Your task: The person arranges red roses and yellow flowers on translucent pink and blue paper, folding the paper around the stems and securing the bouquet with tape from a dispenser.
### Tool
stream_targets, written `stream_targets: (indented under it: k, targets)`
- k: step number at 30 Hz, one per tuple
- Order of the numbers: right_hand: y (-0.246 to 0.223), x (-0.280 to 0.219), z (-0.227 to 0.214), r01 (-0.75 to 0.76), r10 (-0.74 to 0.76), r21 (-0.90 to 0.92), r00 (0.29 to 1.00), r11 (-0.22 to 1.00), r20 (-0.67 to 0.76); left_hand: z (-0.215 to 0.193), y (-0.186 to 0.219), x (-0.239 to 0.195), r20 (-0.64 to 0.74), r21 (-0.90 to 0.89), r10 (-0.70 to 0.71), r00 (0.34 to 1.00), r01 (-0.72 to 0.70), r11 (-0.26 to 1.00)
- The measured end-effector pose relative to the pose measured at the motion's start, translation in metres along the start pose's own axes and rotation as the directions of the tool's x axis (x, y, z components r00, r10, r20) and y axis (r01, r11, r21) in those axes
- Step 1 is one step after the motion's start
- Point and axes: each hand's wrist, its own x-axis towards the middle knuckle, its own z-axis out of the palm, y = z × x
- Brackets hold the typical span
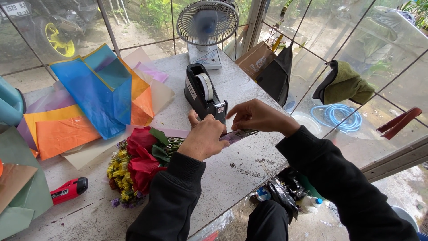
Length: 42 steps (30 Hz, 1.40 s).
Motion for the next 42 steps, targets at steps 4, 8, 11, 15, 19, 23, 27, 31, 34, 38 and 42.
stream_targets:
  k: [4,8,11,15,19,23,27,31,34,38,42]
  targets:
    - [-0.01,-0.008,0.002,0.073,-0.072,0.03,0.997,0.997,-0.031,-0.009,0.003,-0.005,0.002,-0.032,-0.001,1.0,0.001,0.999]
    - [-0.015,-0.012,0.005,0.098,-0.098,0.016,0.995,0.995,-0.035,-0.014,0.006,-0.008,-0.009,-0.06,-0.005,1.0,0.004,0.998]
    - [-0.012,-0.01,0.002,0.118,-0.118,-0.067,0.993,0.991,0.0,-0.018,0.007,-0.01,0.007,-0.055,-0.009,1.0,0.01,0.998]
    - [-0.021,-0.022,0.002,0.148,-0.151,-0.145,0.988,0.978,-0.01,-0.013,0.003,-0.007,0.013,-0.053,-0.019,1.0,0.02,0.998]
    - [-0.014,-0.03,0.007,0.32,-0.372,-0.387,0.926,0.865,-0.066,-0.016,0.006,-0.008,0.009,-0.084,-0.014,1.0,0.015,0.996]
    - [0.02,-0.028,0.017,0.484,-0.629,-0.642,0.777,0.595,0.004,-0.015,0.006,-0.008,-0.002,-0.08,-0.019,1.0,0.018,0.997]
    - [0.052,-0.025,0.008,0.49,-0.661,-0.656,0.75,0.574,-0.018,-0.019,0.007,-0.008,0.005,-0.083,-0.014,1.0,0.015,0.996]
    - [0.064,-0.032,-0.006,0.287,-0.42,-0.323,0.761,0.902,-0.495,-0.02,0.006,-0.01,0.008,-0.103,0.001,1.0,0.0,0.995]
    - [0.061,-0.041,-0.003,0.306,-0.362,-0.192,0.78,0.932,-0.511,-0.019,0.005,-0.009,0.001,-0.103,0.0,1.0,0.0,0.995]
    - [0.039,-0.049,0.014,0.366,-0.486,-0.366,0.81,0.856,-0.328,-0.015,0.004,-0.006,0.009,-0.094,-0.004,1.0,0.005,0.996]
    - [0.031,-0.044,0.021,0.313,-0.463,-0.502,0.862,0.806,-0.206,-0.017,0.006,-0.007,0.014,-0.082,0.002,1.0,-0.001,0.997]
